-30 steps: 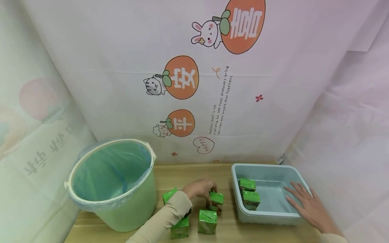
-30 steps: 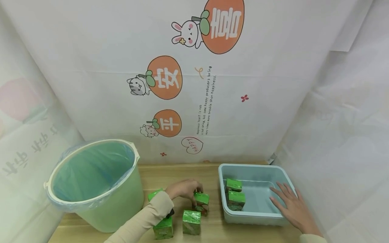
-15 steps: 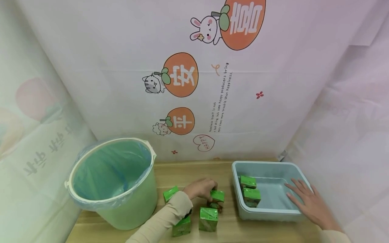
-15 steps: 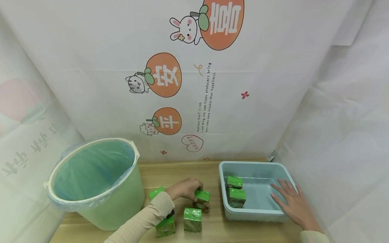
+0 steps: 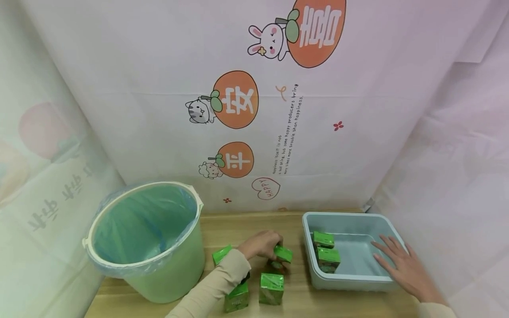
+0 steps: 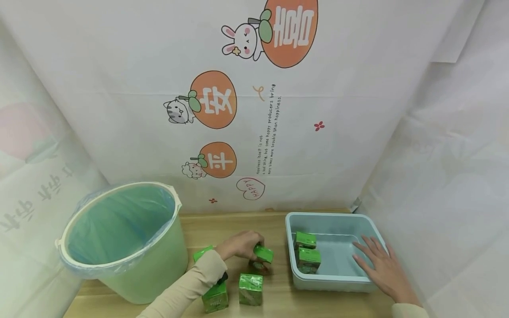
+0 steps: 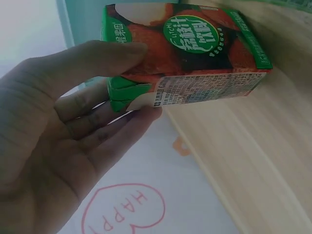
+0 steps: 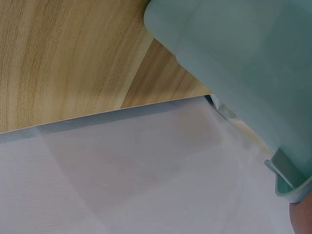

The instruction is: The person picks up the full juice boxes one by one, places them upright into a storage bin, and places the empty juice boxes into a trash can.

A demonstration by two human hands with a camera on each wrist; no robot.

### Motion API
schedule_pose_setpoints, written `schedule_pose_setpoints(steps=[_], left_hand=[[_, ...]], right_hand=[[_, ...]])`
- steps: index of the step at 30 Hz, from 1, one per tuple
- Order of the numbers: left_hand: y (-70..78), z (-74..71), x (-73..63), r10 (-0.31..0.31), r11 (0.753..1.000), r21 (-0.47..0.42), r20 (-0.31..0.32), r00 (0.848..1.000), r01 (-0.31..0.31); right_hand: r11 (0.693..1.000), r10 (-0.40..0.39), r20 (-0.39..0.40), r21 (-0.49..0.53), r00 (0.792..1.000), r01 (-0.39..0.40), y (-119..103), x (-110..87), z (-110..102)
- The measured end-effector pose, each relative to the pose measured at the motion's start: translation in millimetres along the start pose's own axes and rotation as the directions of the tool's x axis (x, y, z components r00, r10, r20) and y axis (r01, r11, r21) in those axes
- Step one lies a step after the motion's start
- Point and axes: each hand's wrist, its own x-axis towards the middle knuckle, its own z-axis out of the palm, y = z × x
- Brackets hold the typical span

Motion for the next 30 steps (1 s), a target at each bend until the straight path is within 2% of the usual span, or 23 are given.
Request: schedule_pose_setpoints(steps=[5, 11, 17, 21, 30], left_hand=[[-0.8, -10.9, 0.2, -0.006, 0.999, -0.041, -0.036, 0.999, 0.005], [3.6, -25.1, 1.0, 0.043, 0.995, -0.081, -0.092, 0.995, -0.051], [12.4, -39.9, -2.6, 0.076, 0.987, -0.134, -0.105, 0.992, -0.090], [17.8, -48.1, -0.5, 0.112, 0.976, -0.170, -0.126, 0.986, -0.133], [33.6, -77.1, 7.7, 0.178, 0.967, -0.149, -0.184, 0.967, -0.206]], right_hand=[[1.000, 0.003, 0.003, -0.003, 1.000, -0.003, 2.1, 0.0, -1.7], [1.000, -0.007, -0.004, -0.011, 1.000, 0.007, 4.5, -1.5, -2.0], [1.000, -0.020, 0.001, -0.011, 1.000, 0.020, 4.0, -4.9, 2.8], [1.000, -0.023, -0.010, -0.012, 1.000, 0.023, 4.9, -5.3, 5.3], [1.000, -0.024, -0.035, -0.007, 0.999, 0.023, 2.0, -2.5, 2.2]])
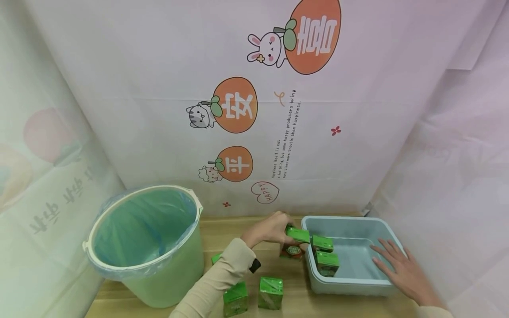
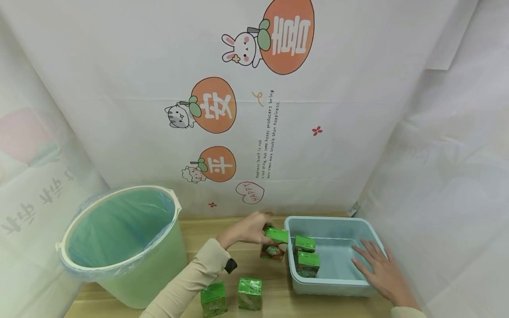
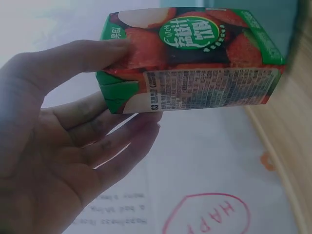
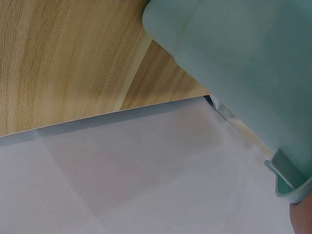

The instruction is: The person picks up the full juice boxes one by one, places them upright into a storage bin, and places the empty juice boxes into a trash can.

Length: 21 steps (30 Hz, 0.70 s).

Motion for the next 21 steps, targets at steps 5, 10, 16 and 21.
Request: schedule_pose_setpoints(steps=[5, 10, 16, 21], left_hand=[[12.2, -9.4, 8.3, 0.048, 0.999, -0.008, 0.005, 0.999, -0.048], [20.5, -16.7, 20.8, 0.074, 0.997, 0.003, 0.014, 0.997, -0.074], [31.3, -25.2, 34.6, 0.083, 0.996, -0.038, 0.016, 0.996, -0.082], [43.9, -27.0, 49.4, 0.093, 0.993, -0.072, 0.015, 0.996, -0.091]], right_hand=[[1.000, -0.003, -0.015, -0.006, 1.000, 0.003, -3.2, 0.4, -1.9], [1.000, -0.004, -0.015, 0.000, 1.000, 0.004, -2.7, 0.1, -1.3], [1.000, 0.015, 0.023, 0.000, 1.000, -0.015, -1.3, 0.6, -0.4], [1.000, 0.020, 0.020, -0.002, 1.000, -0.020, -0.4, 1.8, -0.2]])
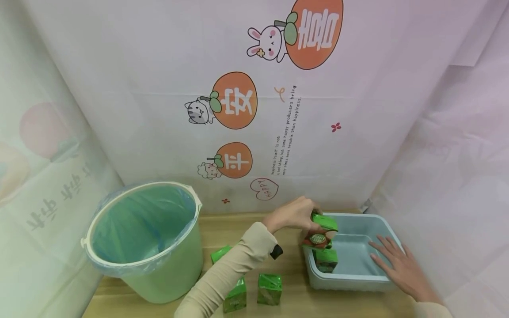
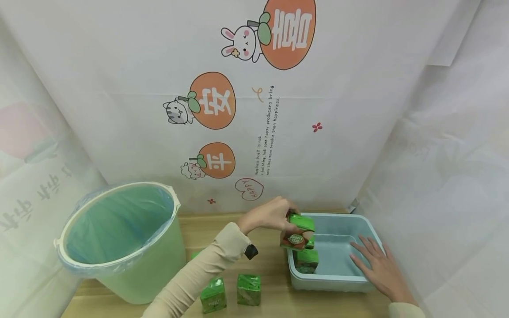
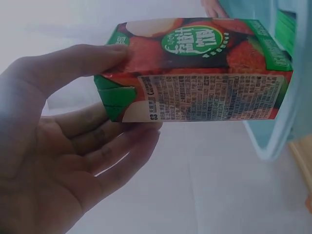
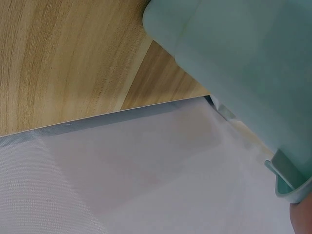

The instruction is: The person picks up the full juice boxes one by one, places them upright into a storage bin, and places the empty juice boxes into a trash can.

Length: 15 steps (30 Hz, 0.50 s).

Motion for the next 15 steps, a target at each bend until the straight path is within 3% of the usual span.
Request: schedule_pose_setpoints(steps=[7, 15], left_hand=[[15.4, 9.2, 26.8, -0.023, 0.999, -0.031, 0.037, 0.999, 0.024], [21.0, 41.3, 47.1, -0.004, 1.000, 0.023, -0.005, 1.000, 0.004]], right_hand=[[1.000, -0.010, -0.006, -0.012, 1.000, 0.010, 1.1, 4.5, -2.9], [1.000, -0.019, -0.010, -0.012, 1.000, 0.019, 0.4, 1.2, -1.8]])
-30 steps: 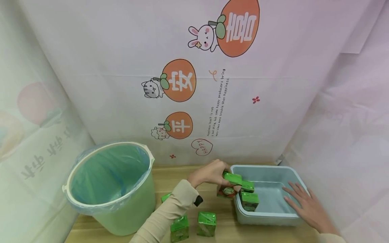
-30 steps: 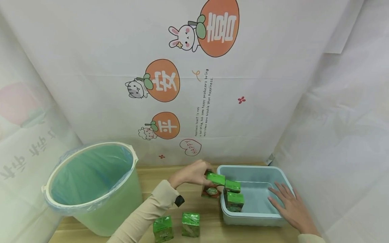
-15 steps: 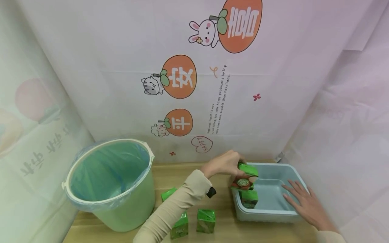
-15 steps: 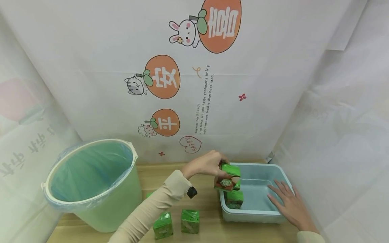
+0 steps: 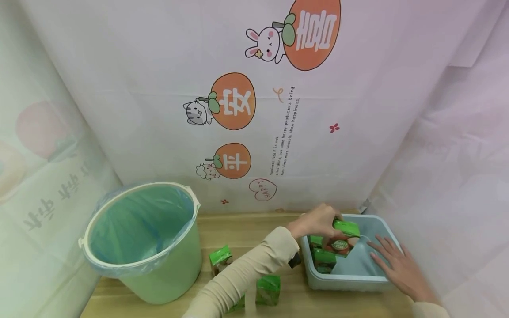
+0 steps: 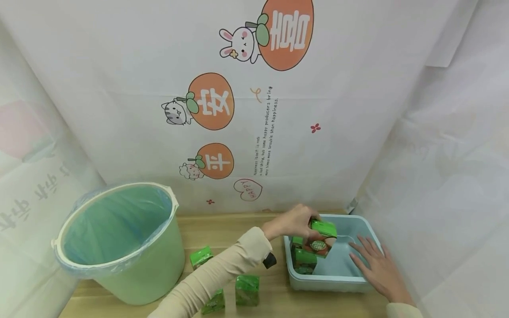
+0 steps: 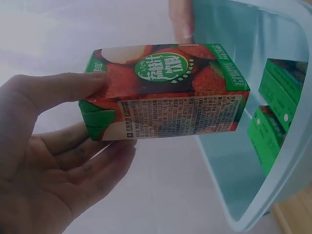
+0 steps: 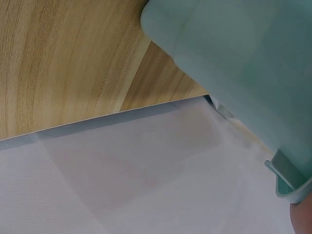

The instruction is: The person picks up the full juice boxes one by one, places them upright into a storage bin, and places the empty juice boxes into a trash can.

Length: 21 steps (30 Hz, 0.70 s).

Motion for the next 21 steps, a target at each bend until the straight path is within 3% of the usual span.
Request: schedule_pose_setpoints(steps=[13, 21], left_hand=[[8.5, 37.8, 18.1, -0.073, 0.994, 0.084, -0.002, 0.997, 0.073], [7.0, 61.2, 24.5, -0.093, 0.979, 0.178, -0.021, 0.995, 0.095]], right_hand=[[1.000, 0.029, 0.033, 0.003, 0.999, -0.029, 0.6, -5.0, 1.8], [1.000, 0.026, 0.002, 0.015, 1.000, -0.026, -0.1, -3.9, 2.0]])
